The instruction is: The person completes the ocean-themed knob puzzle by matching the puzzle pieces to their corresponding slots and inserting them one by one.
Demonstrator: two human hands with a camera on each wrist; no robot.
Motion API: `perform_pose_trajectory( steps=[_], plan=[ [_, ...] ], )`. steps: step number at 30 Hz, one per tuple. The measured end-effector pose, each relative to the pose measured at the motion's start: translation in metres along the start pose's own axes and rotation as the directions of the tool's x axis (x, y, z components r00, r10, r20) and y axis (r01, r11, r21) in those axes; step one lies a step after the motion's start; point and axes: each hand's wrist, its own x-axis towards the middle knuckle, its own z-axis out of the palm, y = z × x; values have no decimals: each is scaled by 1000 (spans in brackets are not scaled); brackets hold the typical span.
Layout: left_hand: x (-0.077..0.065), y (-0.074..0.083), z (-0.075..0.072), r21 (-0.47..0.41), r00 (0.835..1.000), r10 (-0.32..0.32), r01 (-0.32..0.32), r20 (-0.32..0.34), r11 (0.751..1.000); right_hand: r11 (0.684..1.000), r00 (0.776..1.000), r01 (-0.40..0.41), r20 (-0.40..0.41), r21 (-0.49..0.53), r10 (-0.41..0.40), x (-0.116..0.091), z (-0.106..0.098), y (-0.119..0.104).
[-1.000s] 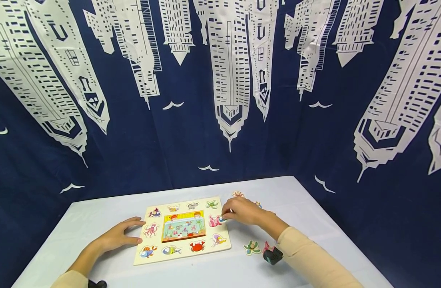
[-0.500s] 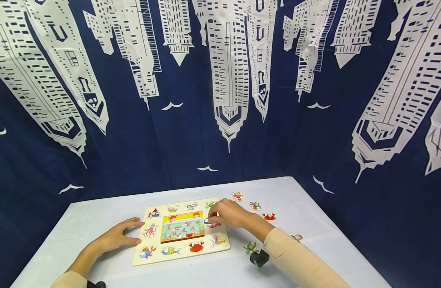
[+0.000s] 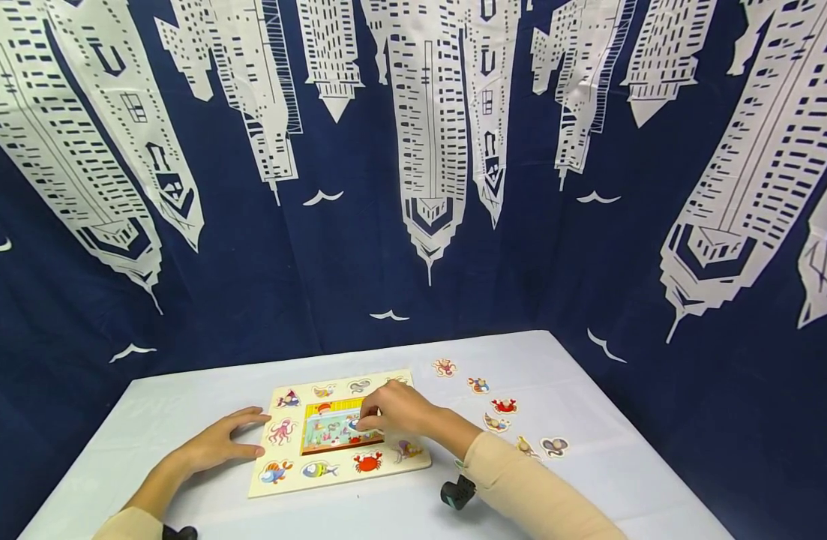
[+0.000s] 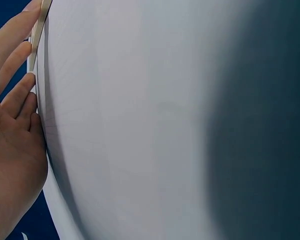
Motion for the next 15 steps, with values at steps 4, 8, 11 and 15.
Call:
perform_pose_trajectory(
  steps=[4,8,11,15],
  plan=[
    [0,0,-1,-7,1000,-2,2,-1,1000,1000,1000,26,12,1,-26,9,8,-11],
    [0,-1,-1,-9,1000,-4,4,-1,1000,999,998,50,29,2,-50,19,18,-21],
    [0,-1,0,-7,1000,-9,9,-1,1000,999,998,50,41,-5,-50,24,27,-27],
    [0,0,0,-4,1000,-18,18,-3,1000,999,998,46,50,-5,-46,30,37,-34]
  ],
)
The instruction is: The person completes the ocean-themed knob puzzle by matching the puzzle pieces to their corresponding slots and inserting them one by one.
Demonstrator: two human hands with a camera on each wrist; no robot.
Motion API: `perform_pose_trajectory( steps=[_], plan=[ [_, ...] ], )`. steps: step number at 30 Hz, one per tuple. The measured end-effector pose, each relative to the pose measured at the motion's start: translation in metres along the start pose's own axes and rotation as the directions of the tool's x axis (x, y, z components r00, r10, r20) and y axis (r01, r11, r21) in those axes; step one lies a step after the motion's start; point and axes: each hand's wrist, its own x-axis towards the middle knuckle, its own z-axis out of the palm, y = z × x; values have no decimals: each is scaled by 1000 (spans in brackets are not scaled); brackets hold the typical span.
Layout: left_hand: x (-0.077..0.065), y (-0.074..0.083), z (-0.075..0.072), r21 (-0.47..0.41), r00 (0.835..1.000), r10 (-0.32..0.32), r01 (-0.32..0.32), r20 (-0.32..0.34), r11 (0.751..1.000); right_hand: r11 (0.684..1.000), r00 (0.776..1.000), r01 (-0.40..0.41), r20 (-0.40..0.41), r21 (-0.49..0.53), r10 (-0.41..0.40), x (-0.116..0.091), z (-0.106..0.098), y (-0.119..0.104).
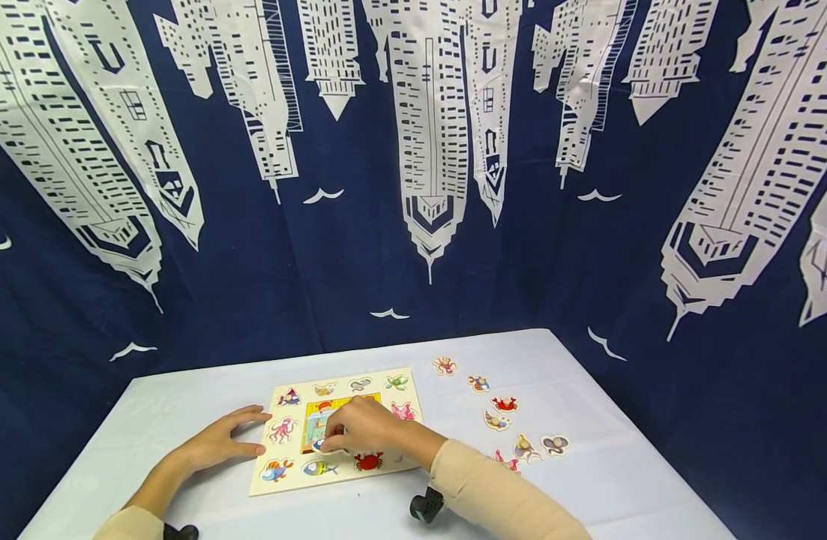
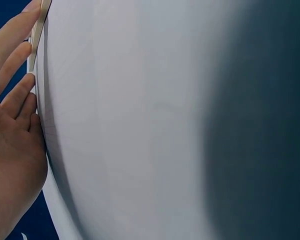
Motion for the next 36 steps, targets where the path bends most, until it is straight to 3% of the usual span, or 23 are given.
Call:
perform_pose_trajectory(
  steps=[12,26,36],
  plan=[
    [-1,-1,1,1,1000,2,-2,1,1000,999,996,0,85,-51,4,10,22,-10],
    [-1,2,-2,9,1000,28,-28,-2,1000,998,997,38,62,-41,-36,10,33,-10],
    [0,1,0,-3,1000,20,-20,6,1000,997,992,78,98,-21,-75,4,32,-4]
  ],
)
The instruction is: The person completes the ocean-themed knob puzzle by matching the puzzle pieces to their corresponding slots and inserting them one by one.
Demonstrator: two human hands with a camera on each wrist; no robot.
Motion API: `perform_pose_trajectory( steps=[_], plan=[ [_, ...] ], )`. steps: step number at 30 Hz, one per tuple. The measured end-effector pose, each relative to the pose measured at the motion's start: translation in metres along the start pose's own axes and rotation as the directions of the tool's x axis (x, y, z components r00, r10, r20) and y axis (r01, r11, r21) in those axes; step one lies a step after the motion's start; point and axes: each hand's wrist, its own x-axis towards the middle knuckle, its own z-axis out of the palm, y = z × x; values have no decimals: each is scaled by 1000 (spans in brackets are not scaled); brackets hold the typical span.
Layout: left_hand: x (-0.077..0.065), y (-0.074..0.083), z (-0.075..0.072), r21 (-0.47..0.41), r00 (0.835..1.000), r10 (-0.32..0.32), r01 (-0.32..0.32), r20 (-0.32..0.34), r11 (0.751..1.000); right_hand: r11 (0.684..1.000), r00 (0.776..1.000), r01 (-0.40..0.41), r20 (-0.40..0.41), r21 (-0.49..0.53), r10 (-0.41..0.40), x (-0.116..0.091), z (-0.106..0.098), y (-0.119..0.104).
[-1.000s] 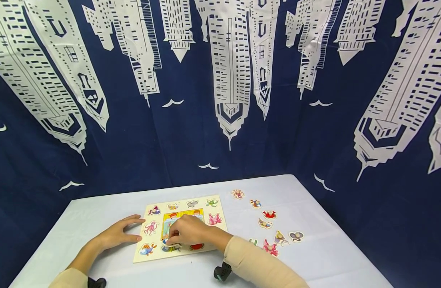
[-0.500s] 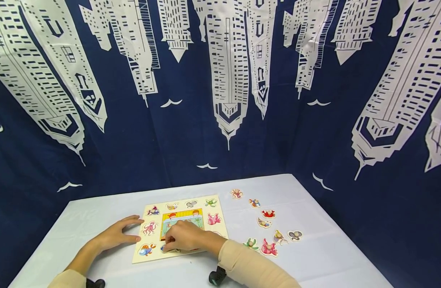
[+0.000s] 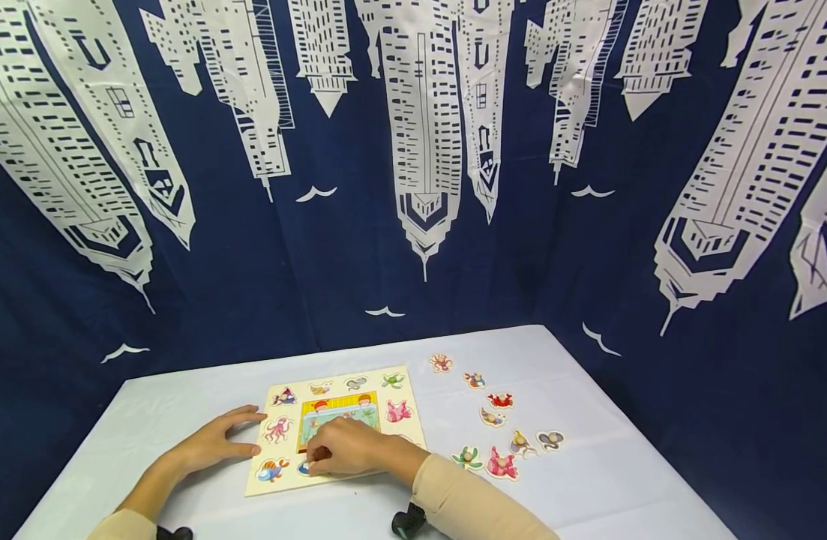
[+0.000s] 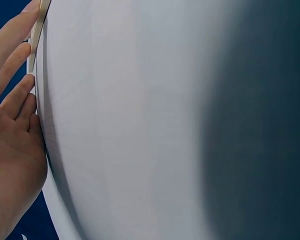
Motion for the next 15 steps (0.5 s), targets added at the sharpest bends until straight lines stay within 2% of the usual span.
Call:
perform_pose_trajectory(
  steps=[8,15],
  plan=[
    [0,-2,1,-8,1000,9,-9,4,1000,1000,1000,-8,6,1,8,-3,-2,0],
    [0,-1,0,1,1000,-1,1,2,1000,998,999,-45,-14,34,46,-13,-18,4]
  ],
)
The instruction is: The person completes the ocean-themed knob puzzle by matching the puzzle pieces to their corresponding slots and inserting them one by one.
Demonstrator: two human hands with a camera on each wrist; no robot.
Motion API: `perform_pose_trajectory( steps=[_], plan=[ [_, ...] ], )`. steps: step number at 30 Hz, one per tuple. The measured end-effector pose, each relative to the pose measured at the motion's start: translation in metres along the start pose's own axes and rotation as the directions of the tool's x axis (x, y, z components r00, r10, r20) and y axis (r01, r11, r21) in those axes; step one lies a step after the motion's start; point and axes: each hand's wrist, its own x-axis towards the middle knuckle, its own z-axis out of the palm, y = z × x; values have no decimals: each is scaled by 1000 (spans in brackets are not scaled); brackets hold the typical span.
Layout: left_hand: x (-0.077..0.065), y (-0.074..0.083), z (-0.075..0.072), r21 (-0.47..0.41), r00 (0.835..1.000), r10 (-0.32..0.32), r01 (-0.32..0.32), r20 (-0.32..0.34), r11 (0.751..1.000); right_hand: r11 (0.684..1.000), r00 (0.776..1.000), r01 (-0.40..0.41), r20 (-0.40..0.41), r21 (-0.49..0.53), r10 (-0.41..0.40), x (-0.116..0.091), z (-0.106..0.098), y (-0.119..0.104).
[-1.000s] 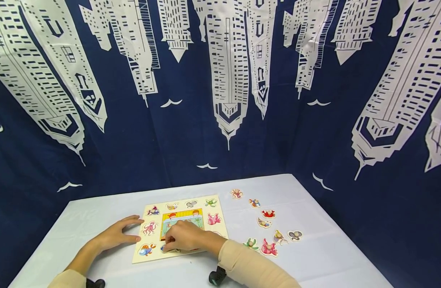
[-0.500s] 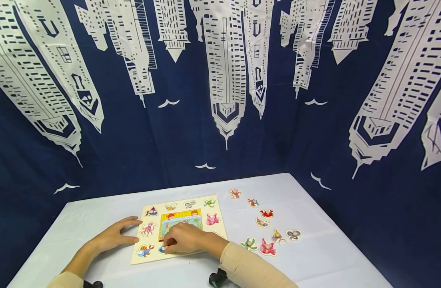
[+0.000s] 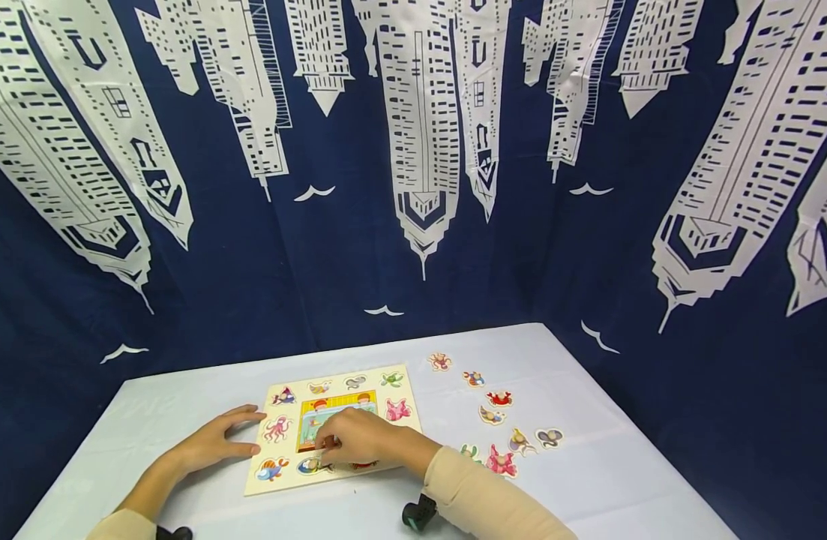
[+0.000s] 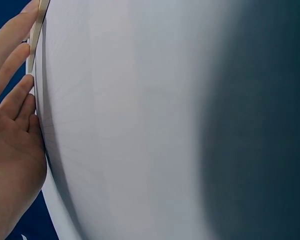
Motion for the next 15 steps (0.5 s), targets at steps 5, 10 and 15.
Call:
perform_pose_trajectory(
  steps=[5,10,15],
  plan=[
    [2,0,-1,8,1000,9,-9,-9,1000,998,998,-59,-10,1,59,-10,-16,3],
    [2,-1,-1,1,1000,9,-9,-10,1000,996,996,-85,-25,7,85,-25,-28,7],
    [0,-2,-1,-16,1000,9,-9,-1,1000,994,994,-102,-46,38,103,-46,-40,13]
  ],
)
